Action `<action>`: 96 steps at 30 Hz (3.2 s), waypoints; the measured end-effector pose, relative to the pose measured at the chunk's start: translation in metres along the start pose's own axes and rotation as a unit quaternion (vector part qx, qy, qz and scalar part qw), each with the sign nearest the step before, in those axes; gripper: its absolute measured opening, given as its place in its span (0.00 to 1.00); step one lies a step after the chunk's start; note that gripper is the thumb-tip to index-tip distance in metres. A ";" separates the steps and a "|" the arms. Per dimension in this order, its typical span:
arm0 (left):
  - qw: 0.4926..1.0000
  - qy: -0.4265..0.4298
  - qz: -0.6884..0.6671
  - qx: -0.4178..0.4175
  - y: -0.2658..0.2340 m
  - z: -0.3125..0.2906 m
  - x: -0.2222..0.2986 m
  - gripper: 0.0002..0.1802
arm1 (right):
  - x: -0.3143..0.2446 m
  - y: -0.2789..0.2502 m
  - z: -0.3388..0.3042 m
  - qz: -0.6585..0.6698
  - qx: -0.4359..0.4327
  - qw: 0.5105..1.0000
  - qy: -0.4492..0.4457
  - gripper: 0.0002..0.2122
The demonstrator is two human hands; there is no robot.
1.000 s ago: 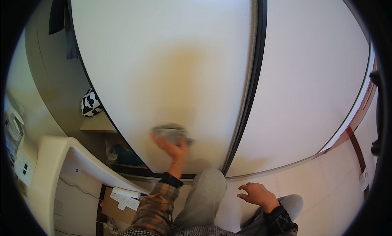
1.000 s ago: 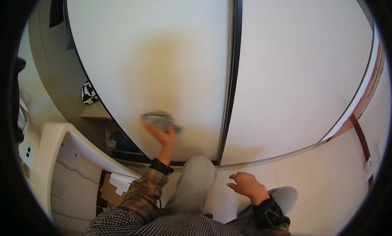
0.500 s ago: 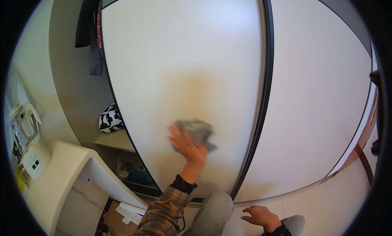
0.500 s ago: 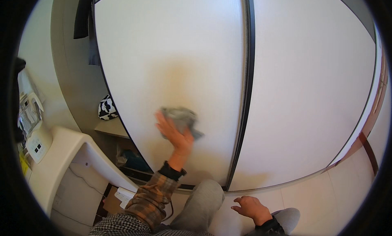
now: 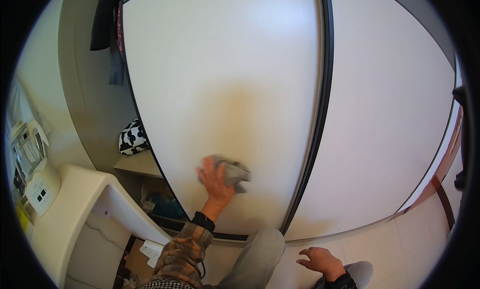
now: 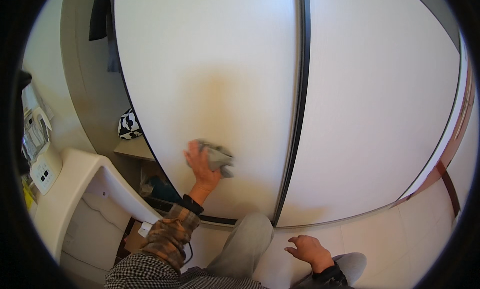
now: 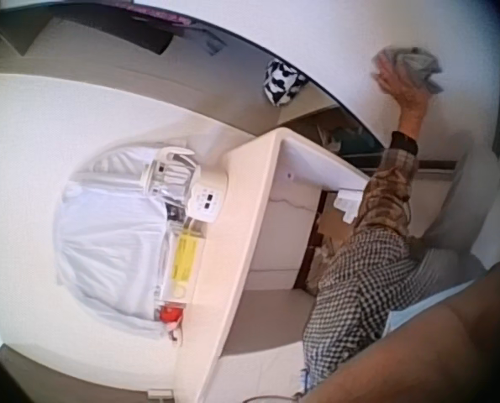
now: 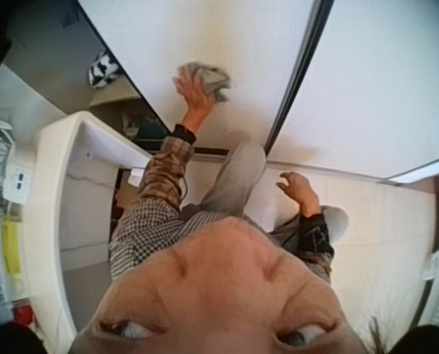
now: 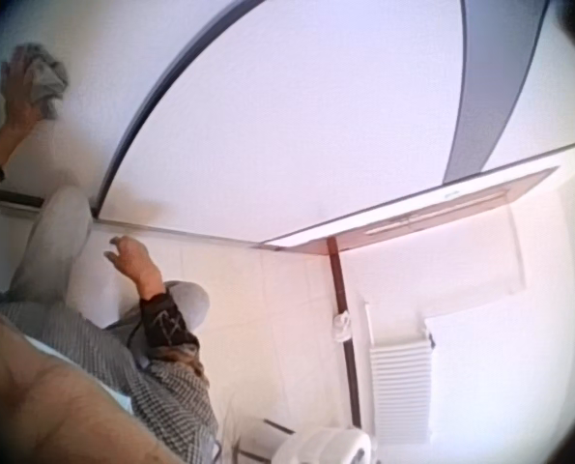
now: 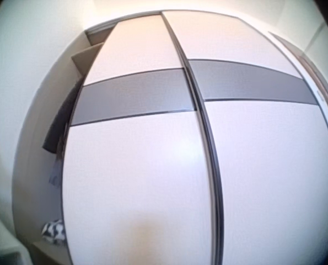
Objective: The person wipes the exterior of a white wardrobe with a gray cloth, then moves to wipe a gray wardrobe and a nearby white desk. The person uses a cloth to wipe the surfaces in a systematic manner.
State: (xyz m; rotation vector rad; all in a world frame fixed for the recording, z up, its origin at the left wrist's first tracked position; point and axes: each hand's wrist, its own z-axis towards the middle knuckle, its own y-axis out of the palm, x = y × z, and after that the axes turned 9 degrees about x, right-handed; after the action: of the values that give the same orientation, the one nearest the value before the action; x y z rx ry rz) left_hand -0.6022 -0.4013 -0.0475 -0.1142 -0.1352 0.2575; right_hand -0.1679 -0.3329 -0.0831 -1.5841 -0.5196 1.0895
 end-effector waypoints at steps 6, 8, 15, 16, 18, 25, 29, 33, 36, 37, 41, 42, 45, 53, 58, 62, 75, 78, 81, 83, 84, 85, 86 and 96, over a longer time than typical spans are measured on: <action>0.887 -0.444 0.026 0.127 0.003 -0.105 -0.029 0.41 | -0.005 0.000 -0.004 0.014 0.010 1.000 -0.013 0.19; 0.855 -0.485 -0.002 0.181 0.003 -0.120 -0.053 0.38 | -0.007 -0.003 -0.007 0.022 0.015 1.000 -0.015 0.18; 0.503 -0.841 0.045 0.192 0.042 -0.137 -0.055 0.37 | -0.013 -0.021 -0.016 0.046 0.017 0.999 0.023 0.18; 0.494 -0.854 -0.011 0.163 0.048 -0.138 -0.027 0.33 | -0.014 -0.021 -0.014 0.044 0.017 0.999 0.022 0.18; 0.477 -0.845 -0.226 0.090 0.048 -0.131 0.044 0.27 | -0.015 -0.020 -0.009 0.038 0.017 0.999 0.025 0.18; 0.286 -0.823 -0.478 -0.111 0.000 -0.024 0.140 0.18 | -0.023 -0.013 0.010 0.005 -0.026 1.000 0.004 0.16; 0.270 -0.826 -0.489 -0.077 0.006 -0.050 0.108 0.16 | -0.028 -0.015 0.012 0.028 -0.003 1.000 -0.003 0.16; 0.351 -0.814 -0.463 0.024 0.005 -0.123 0.035 0.14 | -0.031 -0.017 0.008 0.044 0.018 0.999 -0.014 0.16; 0.456 -0.789 -0.410 0.035 -0.008 -0.162 -0.022 0.14 | -0.032 -0.019 0.007 0.046 0.023 0.999 -0.017 0.16; 0.437 -0.789 -0.427 0.068 -0.008 -0.168 -0.036 0.14 | -0.032 -0.019 0.007 0.045 0.022 0.999 -0.023 0.16; 0.412 -0.821 -0.368 0.147 -0.003 -0.176 -0.070 0.11 | -0.033 -0.020 0.008 0.052 0.025 0.998 -0.023 0.17; 0.423 -0.826 -0.345 0.144 -0.001 -0.176 -0.077 0.10 | -0.034 -0.020 0.008 0.050 0.020 0.998 -0.021 0.16; 0.426 -0.851 -0.265 0.155 0.000 -0.178 -0.107 0.10 | -0.034 -0.021 0.008 0.046 0.017 0.999 -0.018 0.16; 0.630 -0.751 -0.160 0.115 -0.047 -0.207 -0.158 0.24 | -0.032 -0.024 0.003 0.049 0.009 0.999 -0.005 0.17; 0.538 -0.828 -0.092 0.128 -0.043 -0.251 -0.190 0.21 | -0.030 -0.022 0.001 0.040 0.007 0.999 0.006 0.17; 0.522 -0.792 -0.286 0.136 -0.035 -0.284 -0.194 0.22 | -0.029 -0.022 0.001 0.039 0.008 0.999 0.007 0.17; 0.408 -0.843 -0.347 0.038 0.021 -0.152 0.036 0.12 | -0.033 -0.023 0.011 0.043 -0.019 0.999 -0.002 0.18; 0.635 -0.675 -0.371 -0.057 0.008 -0.172 0.005 0.12 | -0.034 -0.029 0.002 0.043 -0.001 0.999 -0.003 0.18; 0.543 -0.742 -0.392 0.036 0.007 -0.191 -0.027 0.13 | -0.034 -0.033 -0.006 0.050 0.005 0.999 -0.003 0.18; 0.465 -0.800 -0.368 0.098 0.004 -0.195 -0.051 0.13 | -0.034 -0.036 -0.011 0.057 0.013 0.998 -0.005 0.18; 0.500 -0.785 -0.356 0.082 0.000 -0.195 -0.063 0.13 | -0.034 -0.038 -0.014 0.060 0.020 0.998 -0.007 0.18; 0.518 -0.794 -0.306 0.081 -0.003 -0.194 -0.075 0.13 | -0.034 -0.039 -0.017 0.063 0.024 0.998 -0.009 0.18; 0.521 -0.781 -0.331 0.090 -0.006 -0.193 -0.086 0.13 | -0.033 -0.041 -0.020 0.063 0.030 0.998 -0.008 0.18; 0.557 -0.756 -0.325 0.112 -0.036 -0.199 -0.150 0.16 | -0.031 -0.050 -0.033 0.063 0.041 0.997 -0.001 0.18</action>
State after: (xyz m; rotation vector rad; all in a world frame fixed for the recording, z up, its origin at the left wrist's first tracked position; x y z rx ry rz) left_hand -0.7079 -0.4945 -0.2561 0.4678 -1.8684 -0.4720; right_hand -0.1443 -0.3591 -0.0251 -1.5604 -0.3754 1.1927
